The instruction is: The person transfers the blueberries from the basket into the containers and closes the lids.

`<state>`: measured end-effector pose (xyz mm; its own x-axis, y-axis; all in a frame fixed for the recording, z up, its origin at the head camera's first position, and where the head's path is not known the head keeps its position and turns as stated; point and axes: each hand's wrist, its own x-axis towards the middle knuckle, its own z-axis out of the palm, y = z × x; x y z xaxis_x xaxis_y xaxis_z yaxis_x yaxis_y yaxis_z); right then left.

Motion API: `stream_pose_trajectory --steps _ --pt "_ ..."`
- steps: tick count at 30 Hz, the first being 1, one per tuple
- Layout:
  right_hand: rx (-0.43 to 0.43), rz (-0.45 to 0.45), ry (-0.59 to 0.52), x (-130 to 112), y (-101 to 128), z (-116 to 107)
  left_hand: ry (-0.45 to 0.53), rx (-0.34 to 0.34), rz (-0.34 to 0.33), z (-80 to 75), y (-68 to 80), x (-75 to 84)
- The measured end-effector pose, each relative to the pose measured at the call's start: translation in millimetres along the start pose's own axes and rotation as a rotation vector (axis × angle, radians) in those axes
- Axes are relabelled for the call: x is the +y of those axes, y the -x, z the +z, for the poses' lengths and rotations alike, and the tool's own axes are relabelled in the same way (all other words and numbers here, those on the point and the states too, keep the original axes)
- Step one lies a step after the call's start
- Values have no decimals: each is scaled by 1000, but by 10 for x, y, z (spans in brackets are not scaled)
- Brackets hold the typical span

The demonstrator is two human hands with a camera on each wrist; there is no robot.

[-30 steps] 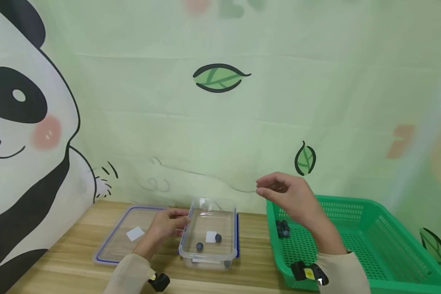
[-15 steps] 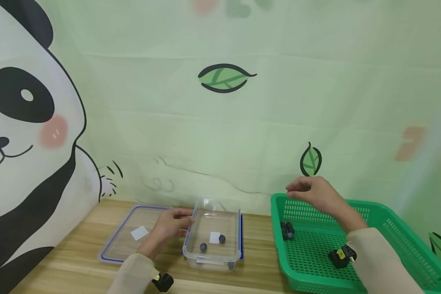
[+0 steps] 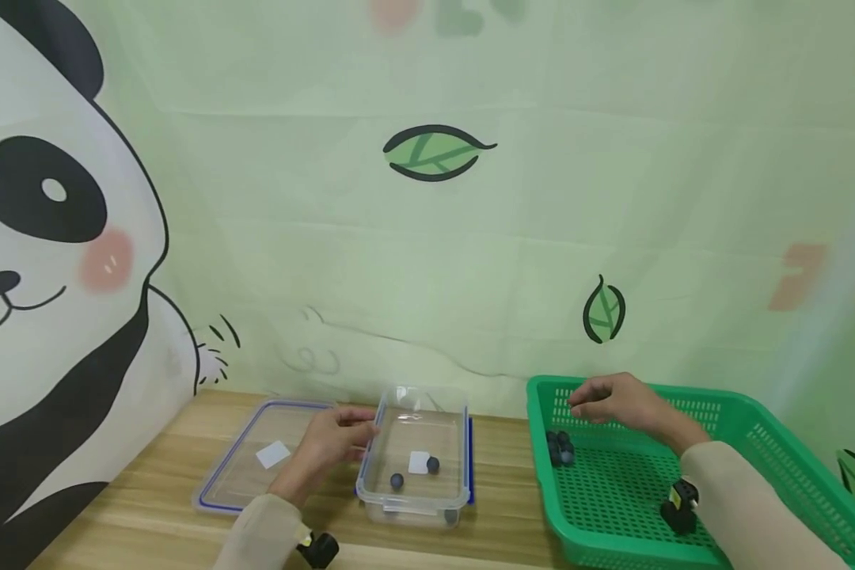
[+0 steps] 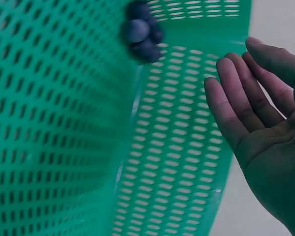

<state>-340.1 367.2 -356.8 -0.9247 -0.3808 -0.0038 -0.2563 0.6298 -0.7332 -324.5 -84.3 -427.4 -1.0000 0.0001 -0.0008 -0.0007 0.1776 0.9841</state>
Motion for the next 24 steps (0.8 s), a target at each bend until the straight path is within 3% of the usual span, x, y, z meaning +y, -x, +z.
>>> stream_pose_trajectory --steps 8,24 --pt "-103 1 4 171 -22 120 -2 5 -3 -5 -1 -8" --pt "-178 -6 149 246 -95 293 5 -1 10 1 -10 -13"
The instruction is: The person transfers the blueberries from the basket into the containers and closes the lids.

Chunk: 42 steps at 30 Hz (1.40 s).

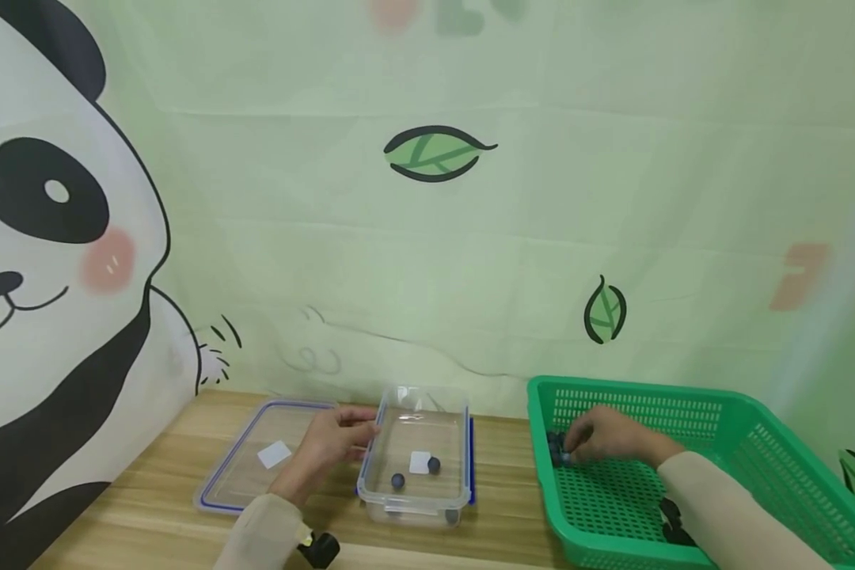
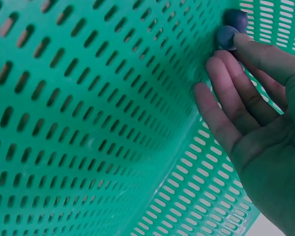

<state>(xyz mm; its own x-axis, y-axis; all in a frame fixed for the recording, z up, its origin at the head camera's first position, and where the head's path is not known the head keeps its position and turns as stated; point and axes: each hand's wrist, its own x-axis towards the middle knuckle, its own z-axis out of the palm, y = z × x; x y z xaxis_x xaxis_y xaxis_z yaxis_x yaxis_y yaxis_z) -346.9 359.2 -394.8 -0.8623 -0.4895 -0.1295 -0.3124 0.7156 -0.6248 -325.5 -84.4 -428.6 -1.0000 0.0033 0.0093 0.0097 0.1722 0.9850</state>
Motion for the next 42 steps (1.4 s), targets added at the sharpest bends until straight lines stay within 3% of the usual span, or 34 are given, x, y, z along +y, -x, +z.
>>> stream_pose_trajectory --steps 13,20,29,35,42 --pt "11 -22 51 -46 -9 -16 26 -20 20 -9 18 4" --pt "151 -76 48 -197 76 -174 29 -19 25 -1 18 12" --pt "358 -77 65 -672 274 -334 31 -15 21 -8 21 7" --pt "448 -81 23 -948 397 -272 22 -12 18 -6 19 -5" --pt "526 -67 -98 -1260 513 -74 21 -7 17 4 15 3"
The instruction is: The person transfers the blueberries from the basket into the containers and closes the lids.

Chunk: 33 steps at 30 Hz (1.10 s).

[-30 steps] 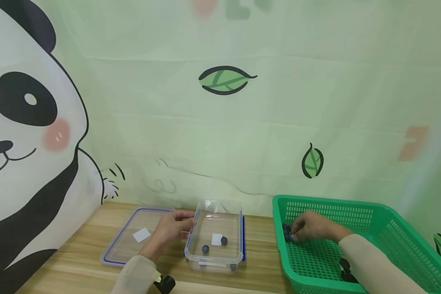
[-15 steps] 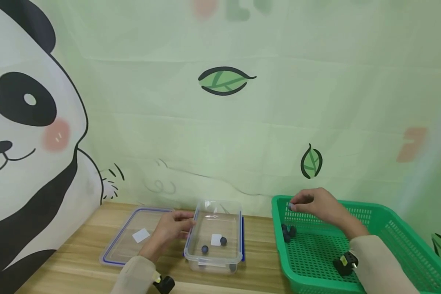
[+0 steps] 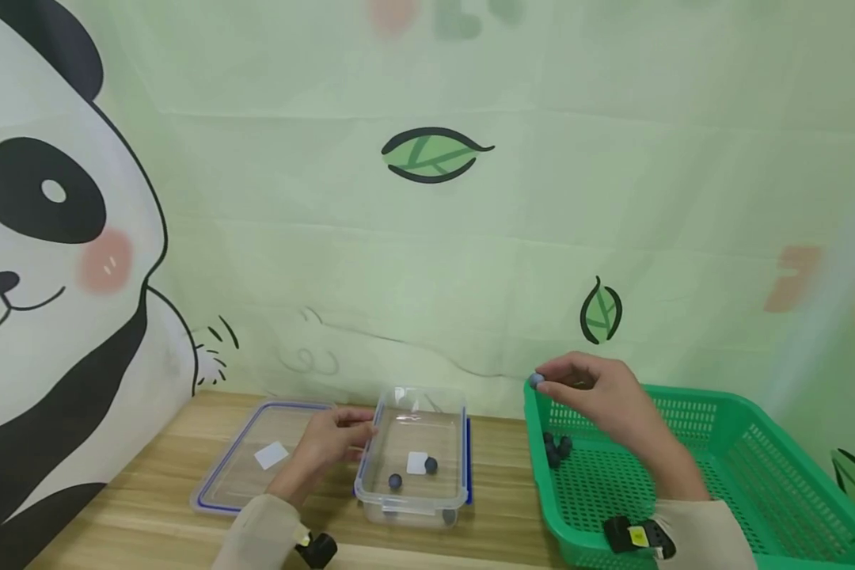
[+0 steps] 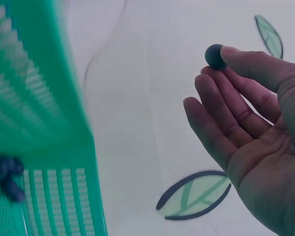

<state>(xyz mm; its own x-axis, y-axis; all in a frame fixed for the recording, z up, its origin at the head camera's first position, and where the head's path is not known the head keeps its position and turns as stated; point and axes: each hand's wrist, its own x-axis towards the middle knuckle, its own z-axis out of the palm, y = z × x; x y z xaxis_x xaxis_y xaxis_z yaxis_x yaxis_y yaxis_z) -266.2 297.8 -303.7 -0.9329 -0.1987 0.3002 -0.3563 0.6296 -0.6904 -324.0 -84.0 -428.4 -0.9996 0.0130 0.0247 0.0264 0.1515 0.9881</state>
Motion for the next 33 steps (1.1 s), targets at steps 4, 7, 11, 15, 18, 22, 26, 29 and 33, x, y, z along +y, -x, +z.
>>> stream_pose_trajectory --steps 4,7,11,15,18,22,26,29,33 --pt "35 -1 -39 -104 64 138 -11 -1 -5 -2 -2 5" --pt "57 8 -80 -163 91 244 -16 -1 -5 -3 -3 7" --pt "67 8 -147 -221 101 369 -11 -4 -5 -5 -4 9" --pt "73 -11 -191 -273 103 459 -5 -5 -9 -6 0 12" --pt "82 -30 -202 -293 98 539 -2 -4 -11 3 0 9" --pt "92 -60 -199 -323 73 715 -3 -1 -10 6 0 22" --pt "64 -77 -202 -389 40 945 3 4 -20 8 -12 18" --pt "23 -80 -201 -438 30 1131 10 8 -27 12 -25 9" --pt "-20 -90 -198 -466 34 1353 21 7 -26 22 -35 2"
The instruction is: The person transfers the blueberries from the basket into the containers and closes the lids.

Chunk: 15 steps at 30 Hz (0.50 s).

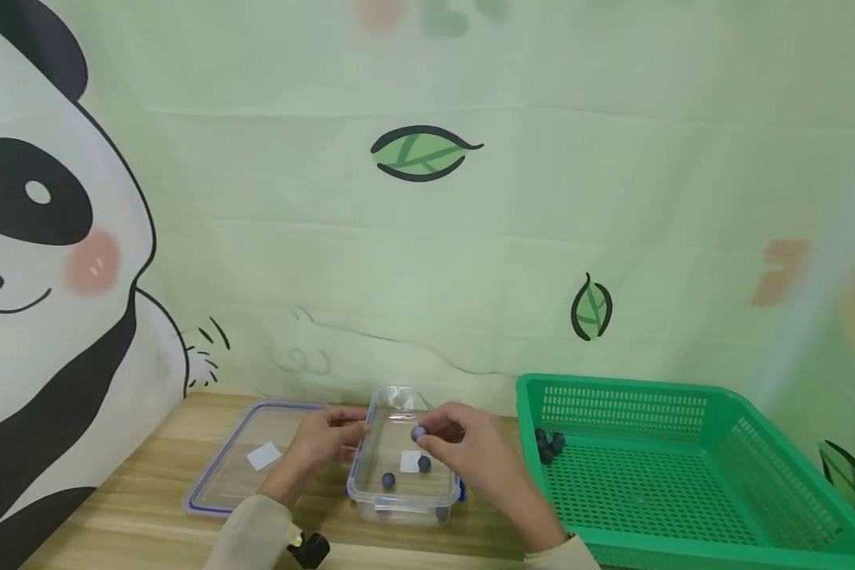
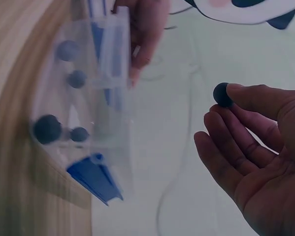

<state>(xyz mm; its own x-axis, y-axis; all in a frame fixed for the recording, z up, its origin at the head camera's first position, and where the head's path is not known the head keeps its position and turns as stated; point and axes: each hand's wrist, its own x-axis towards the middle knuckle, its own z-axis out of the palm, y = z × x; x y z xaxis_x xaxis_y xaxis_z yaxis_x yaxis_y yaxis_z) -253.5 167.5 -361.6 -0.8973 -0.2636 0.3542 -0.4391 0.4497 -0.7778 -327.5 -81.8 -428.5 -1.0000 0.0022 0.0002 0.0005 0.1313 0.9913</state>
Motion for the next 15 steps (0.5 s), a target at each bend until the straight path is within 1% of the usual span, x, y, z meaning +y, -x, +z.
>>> stream_pose_trajectory --steps 3,6,9,15 --pt "-33 -14 20 31 1 130 -2 -1 3 -3 3 -4" --pt "-68 -22 31 70 0 211 -13 -1 12 -4 12 -3" --pt "-92 -13 36 113 -1 258 -29 2 21 -5 20 5" --pt "-153 0 85 205 -4 321 -52 2 28 -5 35 18"
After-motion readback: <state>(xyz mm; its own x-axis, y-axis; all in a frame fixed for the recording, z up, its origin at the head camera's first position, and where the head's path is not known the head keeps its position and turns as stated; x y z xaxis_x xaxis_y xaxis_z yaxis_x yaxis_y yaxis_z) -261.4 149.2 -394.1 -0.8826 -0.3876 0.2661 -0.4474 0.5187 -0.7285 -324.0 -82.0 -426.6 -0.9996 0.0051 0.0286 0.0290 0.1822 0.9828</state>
